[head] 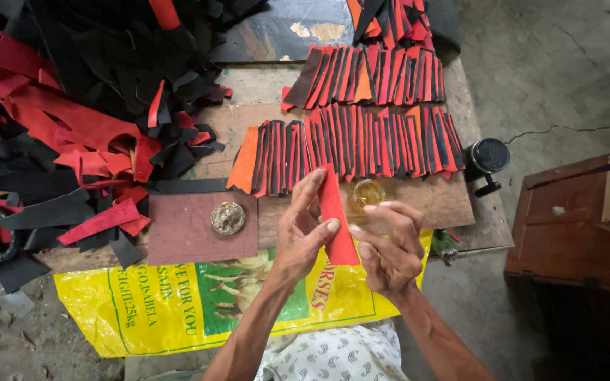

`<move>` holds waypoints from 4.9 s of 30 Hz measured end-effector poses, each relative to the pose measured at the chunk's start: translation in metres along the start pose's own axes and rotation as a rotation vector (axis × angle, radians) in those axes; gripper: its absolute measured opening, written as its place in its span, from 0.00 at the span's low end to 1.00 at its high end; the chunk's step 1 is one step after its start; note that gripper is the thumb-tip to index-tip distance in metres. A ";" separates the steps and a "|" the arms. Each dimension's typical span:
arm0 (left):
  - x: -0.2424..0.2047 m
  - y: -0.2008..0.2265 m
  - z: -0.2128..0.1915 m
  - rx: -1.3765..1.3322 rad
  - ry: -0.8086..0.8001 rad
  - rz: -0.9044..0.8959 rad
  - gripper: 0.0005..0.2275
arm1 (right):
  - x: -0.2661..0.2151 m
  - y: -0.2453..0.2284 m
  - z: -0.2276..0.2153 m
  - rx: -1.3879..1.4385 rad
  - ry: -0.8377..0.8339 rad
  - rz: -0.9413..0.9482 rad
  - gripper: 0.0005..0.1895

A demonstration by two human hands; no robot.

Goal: The person repeatedly picks up red and black rubber pieces, applies a small amount of adhesive from a glass jar, and presses the pieces together. The assembled parts are placed in a growing stack on the table. The person handles the pieces one at a time throughout the clip.

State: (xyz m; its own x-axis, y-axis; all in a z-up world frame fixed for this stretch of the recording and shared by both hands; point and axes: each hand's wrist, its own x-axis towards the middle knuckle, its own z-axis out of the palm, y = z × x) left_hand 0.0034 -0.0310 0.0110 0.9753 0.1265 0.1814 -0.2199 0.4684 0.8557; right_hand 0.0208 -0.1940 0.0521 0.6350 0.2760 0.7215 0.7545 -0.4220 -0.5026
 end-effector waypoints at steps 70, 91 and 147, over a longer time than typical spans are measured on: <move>0.012 0.004 -0.034 0.021 0.028 0.044 0.39 | 0.004 -0.006 0.015 -0.067 -0.157 -0.105 0.16; 0.015 0.000 -0.038 -0.068 0.109 0.014 0.41 | 0.006 -0.011 0.008 0.040 -0.143 -0.104 0.14; 0.249 -0.060 -0.143 0.424 -0.128 -0.243 0.26 | 0.132 0.132 0.082 0.027 -0.112 0.161 0.20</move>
State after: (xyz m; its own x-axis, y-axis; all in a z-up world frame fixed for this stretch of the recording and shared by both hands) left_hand 0.2556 0.0975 -0.0642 0.9979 -0.0630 -0.0122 0.0166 0.0709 0.9973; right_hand 0.2178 -0.1426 0.0413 0.7612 0.3013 0.5743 0.6449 -0.4459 -0.6207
